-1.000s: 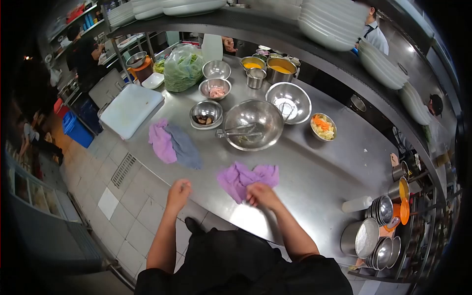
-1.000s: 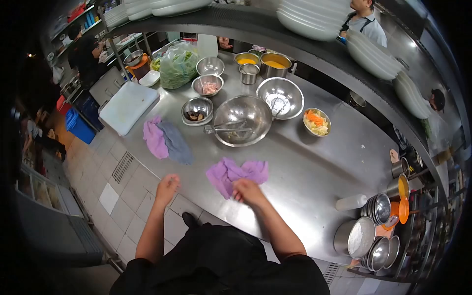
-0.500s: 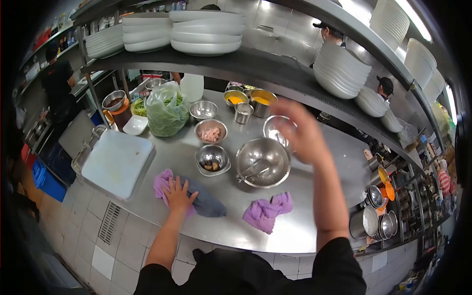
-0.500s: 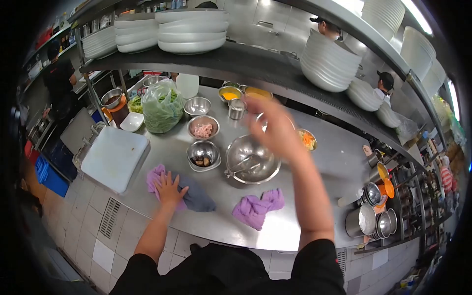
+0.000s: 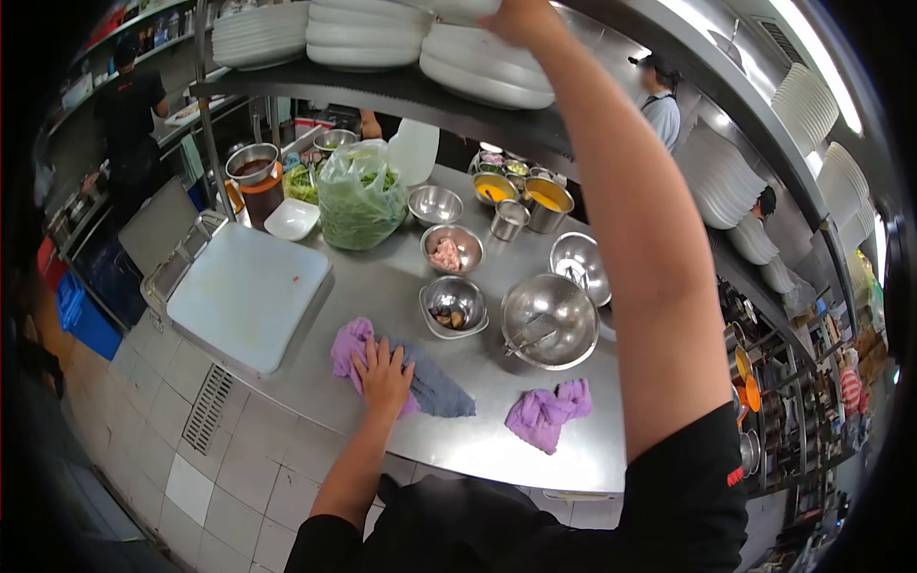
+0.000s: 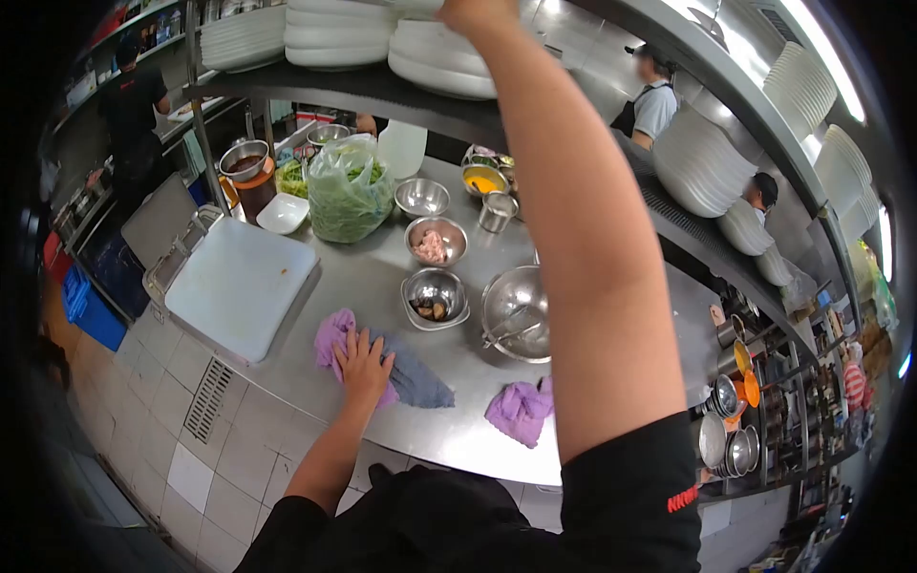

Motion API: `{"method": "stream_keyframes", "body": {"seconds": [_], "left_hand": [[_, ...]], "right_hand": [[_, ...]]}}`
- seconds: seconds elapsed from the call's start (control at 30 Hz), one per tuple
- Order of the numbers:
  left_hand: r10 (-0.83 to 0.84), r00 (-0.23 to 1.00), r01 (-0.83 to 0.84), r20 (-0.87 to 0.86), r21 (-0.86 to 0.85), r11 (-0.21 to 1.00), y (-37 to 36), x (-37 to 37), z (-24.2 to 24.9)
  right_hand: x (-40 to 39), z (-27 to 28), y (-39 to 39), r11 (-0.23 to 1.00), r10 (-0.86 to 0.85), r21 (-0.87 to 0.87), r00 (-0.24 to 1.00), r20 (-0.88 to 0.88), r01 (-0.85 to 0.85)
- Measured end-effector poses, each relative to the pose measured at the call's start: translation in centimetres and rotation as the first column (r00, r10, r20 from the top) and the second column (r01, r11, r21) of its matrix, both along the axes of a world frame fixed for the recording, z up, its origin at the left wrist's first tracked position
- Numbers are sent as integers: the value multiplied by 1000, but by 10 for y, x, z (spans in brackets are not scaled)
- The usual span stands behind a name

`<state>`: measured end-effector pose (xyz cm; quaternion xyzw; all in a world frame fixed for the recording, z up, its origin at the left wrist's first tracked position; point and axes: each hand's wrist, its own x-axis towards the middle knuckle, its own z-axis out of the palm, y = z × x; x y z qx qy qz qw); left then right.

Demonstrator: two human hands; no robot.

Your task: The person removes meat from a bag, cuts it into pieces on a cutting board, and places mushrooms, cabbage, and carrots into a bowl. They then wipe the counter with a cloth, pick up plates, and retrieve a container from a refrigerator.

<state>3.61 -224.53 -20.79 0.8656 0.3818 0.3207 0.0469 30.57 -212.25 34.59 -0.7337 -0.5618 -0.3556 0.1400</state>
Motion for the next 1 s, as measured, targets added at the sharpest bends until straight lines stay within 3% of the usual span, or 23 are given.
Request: {"method": "stream_keyframes", "body": {"seconds": [0.03,0.07,0.13,0.2,0.27,0.33,0.4,0.47,0.5,0.53,0.57,0.6,0.67,0.7,0.73,0.87,0.93,1.0], "left_hand": [[-3,1000,3,16,6,1000,0,0,1],[-14,1000,14,12,-1,1000,1,0,1],[9,1000,-9,-12,-41,999,2,3,0],[4,999,-6,-39,-45,999,4,5,0],[-17,998,13,-67,-56,998,2,6,-2],[27,994,-28,-110,-7,1000,3,6,-4],[8,994,-9,-106,-15,1000,3,7,-3],[13,995,-15,-97,-22,1000,0,7,-2],[23,994,-25,-103,-20,999,-1,7,-1],[35,994,-37,-108,-14,999,-1,8,-1],[29,994,-31,-109,-9,999,0,9,-5],[41,992,-40,-121,13,999,1,10,-8],[54,989,-49,-135,40,998,1,11,-10],[52,987,-50,-151,15,999,0,11,-8],[50,985,-53,-166,-11,999,-1,12,-6],[9,985,-15,-171,-33,999,-4,6,0],[-32,993,17,-116,-126,992,-12,-1,13],[-47,997,40,-58,-108,993,-19,-15,9]], "right_hand": [[8,-1,-2,979,95,177,994,50,-102],[7,2,-12,981,84,170,995,45,-91],[8,20,-40,986,78,121,957,280,-116],[-23,20,-82,978,61,172,947,314,-120],[-98,13,-167,992,62,101,994,86,-71],[-141,17,-244,988,95,-94,960,-264,-123],[-159,-8,-300,1000,8,30,960,-280,0],[-111,-57,-360,930,314,284,904,-290,-232],[-105,-76,-393,938,319,249,884,-341,-242],[-102,-105,-413,890,430,359,780,-455,-282],[-84,-126,-438,937,326,225,901,-286,-268],[-78,-146,-462,985,171,98,915,-365,-144],[-53,-204,-494,1000,14,28,810,-587,3],[-39,-236,-505,978,-176,-49,680,-711,202],[-16,-276,-515,968,-176,-30,592,-787,248],[59,-399,-539,890,-412,-113,672,-616,442],[90,-437,-548,862,-462,-121,662,-590,493],[117,-466,-553,822,-517,-99,664,-540,560]]}}
